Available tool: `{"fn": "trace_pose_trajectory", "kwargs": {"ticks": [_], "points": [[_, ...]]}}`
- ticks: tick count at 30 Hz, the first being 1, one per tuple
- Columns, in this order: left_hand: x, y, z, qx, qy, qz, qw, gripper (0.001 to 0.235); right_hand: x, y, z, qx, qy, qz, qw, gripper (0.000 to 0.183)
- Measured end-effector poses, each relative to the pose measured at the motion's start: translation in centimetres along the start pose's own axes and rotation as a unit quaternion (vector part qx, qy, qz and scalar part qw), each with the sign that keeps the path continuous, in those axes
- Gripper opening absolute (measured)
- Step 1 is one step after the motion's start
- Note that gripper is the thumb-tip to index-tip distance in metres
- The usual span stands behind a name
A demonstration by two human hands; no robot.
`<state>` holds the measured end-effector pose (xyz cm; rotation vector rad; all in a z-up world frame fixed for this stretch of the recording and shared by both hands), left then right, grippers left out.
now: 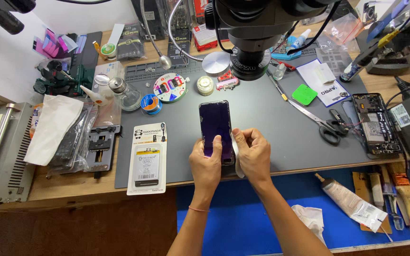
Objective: The person holds a purple smartphone and wipes its back and sides with a white cloth. They rotate the device to clean different areas, then place it on the workbench and continue wiping the surface.
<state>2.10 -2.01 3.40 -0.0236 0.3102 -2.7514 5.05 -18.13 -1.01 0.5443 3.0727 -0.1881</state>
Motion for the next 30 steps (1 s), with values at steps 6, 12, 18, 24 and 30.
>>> {"fn": "trace_pose_trajectory", "kwargs": {"ticks": [6,12,18,24,30], "points": [[0.3,0.0,-0.4,0.0,0.011,0.002,1.0,0.042,0.2,0.1,-0.5,-0.009,-0.013,0.022,1.0,0.04],[0.1,-0.3,-0.9,0.01,0.002,-0.009,1.0,0.039,-0.2,0.2,0.5,-0.006,-0.005,0.005,1.0,0.039],[0.5,-1.2,0.4,0.051,-0.016,0.009,0.999,0.039,1.8,-1.4,-3.8,0.008,0.02,-0.04,0.999,0.035],[1.0,-0.8,-0.4,0.049,0.01,0.016,0.999,0.04,-1.7,-5.6,-4.2,0.431,-0.338,0.058,0.834,0.04],[1.3,-0.9,0.1,0.036,0.069,0.065,0.995,0.035,0.1,-0.5,-4.3,0.133,-0.124,-0.103,0.978,0.018]]}}
Point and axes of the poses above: each hand's wrist, its own x-axis away from the middle knuckle, its own y-axis out of the palm, z = x × y, the point moved 6 cm from there along -x, towards the middle knuckle, and after that the axes turned 1 degree about -z, right-handed, at the moved point
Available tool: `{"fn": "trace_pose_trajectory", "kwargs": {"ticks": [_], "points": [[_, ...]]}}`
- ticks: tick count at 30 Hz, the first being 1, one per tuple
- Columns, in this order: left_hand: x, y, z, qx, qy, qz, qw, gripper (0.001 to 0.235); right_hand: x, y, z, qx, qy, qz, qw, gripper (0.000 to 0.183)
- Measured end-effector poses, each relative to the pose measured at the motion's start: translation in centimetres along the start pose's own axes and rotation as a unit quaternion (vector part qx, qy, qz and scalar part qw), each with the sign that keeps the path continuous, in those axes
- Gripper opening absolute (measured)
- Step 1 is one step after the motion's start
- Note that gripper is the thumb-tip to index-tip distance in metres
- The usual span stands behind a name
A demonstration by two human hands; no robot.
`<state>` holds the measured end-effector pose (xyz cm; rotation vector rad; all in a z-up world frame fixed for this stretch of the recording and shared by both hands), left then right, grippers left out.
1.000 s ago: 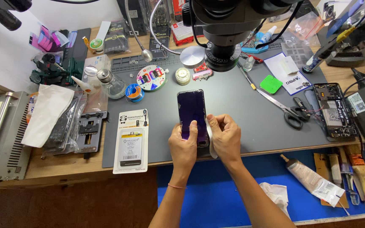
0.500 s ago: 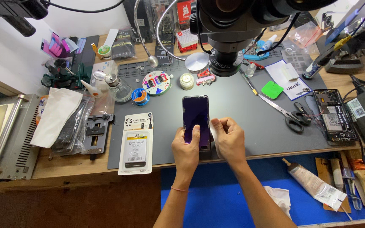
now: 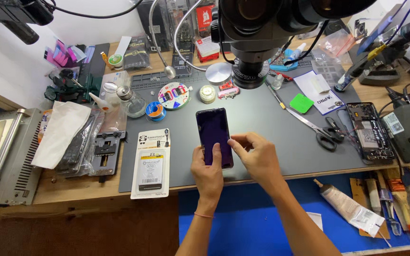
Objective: The person holds a purple smartphone and wipes its back and sides with a white cloth. They rotate the device to clean different areas, then place it on the workbench and continue wiping the surface.
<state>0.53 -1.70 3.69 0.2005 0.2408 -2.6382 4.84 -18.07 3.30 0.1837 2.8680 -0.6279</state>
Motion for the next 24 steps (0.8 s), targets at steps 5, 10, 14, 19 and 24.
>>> {"fn": "trace_pose_trajectory", "kwargs": {"ticks": [5,10,14,19,24], "points": [[0.0,-0.1,0.1,-0.021,0.07,0.015,0.997,0.034,0.0,0.6,-0.2,0.04,0.041,-0.003,0.998,0.016],[0.1,0.3,-0.4,-0.032,0.089,0.016,0.995,0.032,0.1,0.7,1.4,0.074,0.002,0.006,0.997,0.016],[-0.3,-0.5,-0.7,0.007,0.041,0.02,0.999,0.031,1.7,0.3,1.8,0.077,-0.014,-0.031,0.996,0.018],[-0.2,-0.5,-1.6,0.045,-0.011,0.001,0.999,0.032,4.5,-1.6,2.2,0.14,-0.028,-0.054,0.988,0.026],[0.5,-0.3,-0.5,0.048,0.043,-0.018,0.998,0.04,4.5,-2.9,1.0,0.137,-0.04,0.013,0.99,0.056]]}}
Point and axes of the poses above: each hand's wrist, its own x-axis away from the middle knuckle, its own y-axis out of the palm, z = x × y, the point moved 6 cm from there along -x, towards the middle knuckle, and after that the axes turned 1 degree about -z, right-handed, at the moved point
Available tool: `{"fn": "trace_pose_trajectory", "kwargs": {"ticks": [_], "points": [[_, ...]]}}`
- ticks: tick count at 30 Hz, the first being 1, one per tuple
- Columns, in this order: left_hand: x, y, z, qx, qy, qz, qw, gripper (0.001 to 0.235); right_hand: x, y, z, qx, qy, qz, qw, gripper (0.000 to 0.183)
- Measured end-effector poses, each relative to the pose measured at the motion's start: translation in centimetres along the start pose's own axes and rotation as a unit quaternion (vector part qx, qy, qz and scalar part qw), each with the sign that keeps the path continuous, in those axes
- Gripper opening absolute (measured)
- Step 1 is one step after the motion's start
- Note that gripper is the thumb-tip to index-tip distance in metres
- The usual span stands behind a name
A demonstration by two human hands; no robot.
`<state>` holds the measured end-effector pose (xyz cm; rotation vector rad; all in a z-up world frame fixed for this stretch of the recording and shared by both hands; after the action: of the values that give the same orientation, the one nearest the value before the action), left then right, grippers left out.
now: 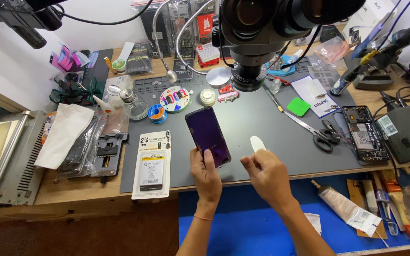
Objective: The person holds a purple smartphone and wipes its back and sides with a white cloth. They rotate the device to clean different areas, then place it on the workbench and continue wiping the surface.
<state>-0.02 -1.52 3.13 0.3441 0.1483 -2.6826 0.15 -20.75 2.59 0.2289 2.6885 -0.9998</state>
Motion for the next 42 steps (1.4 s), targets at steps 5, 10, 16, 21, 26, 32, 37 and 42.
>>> {"fn": "trace_pose_trajectory", "kwargs": {"ticks": [5,10,16,21,26,32,37,42], "points": [[1.6,1.4,4.4,-0.128,0.163,-0.022,0.978,0.014,-3.4,-0.7,-8.9,-0.171,-0.063,-0.062,0.981,0.083],[1.9,0.9,3.3,-0.186,0.235,-0.052,0.952,0.019,-5.1,0.4,-10.0,-0.231,-0.053,-0.083,0.968,0.078],[1.9,0.7,5.9,-0.13,0.222,-0.192,0.947,0.054,-5.2,0.8,-8.7,-0.231,-0.025,-0.093,0.968,0.061],[1.6,-0.8,6.7,-0.095,0.221,-0.229,0.943,0.035,-5.4,1.3,-7.8,-0.254,-0.059,-0.088,0.961,0.057],[0.1,-2.1,7.3,0.054,0.164,-0.159,0.972,0.006,-4.6,1.7,-7.7,-0.214,-0.081,-0.093,0.969,0.058],[-3.2,-1.0,3.3,0.176,0.022,-0.181,0.967,0.097,-3.4,2.2,-8.5,-0.186,-0.136,-0.117,0.966,0.054],[-3.6,-1.1,2.6,0.173,-0.001,-0.176,0.969,0.091,-3.2,1.4,-9.1,-0.143,-0.146,-0.116,0.972,0.046],[-3.3,-1.1,3.2,0.149,0.002,-0.194,0.97,0.1,-3.6,0.2,-9.4,-0.104,-0.13,-0.153,0.974,0.042]]}}
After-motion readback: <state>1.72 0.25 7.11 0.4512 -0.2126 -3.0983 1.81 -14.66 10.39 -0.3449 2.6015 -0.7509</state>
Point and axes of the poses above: each hand's wrist, its own x-axis away from the middle knuckle, its own y-axis out of the palm, z = x × y, the point moved 6 cm from there along -x, towards the middle knuckle, and after that the axes turned 1 degree about -z, right-handed, at the moved point
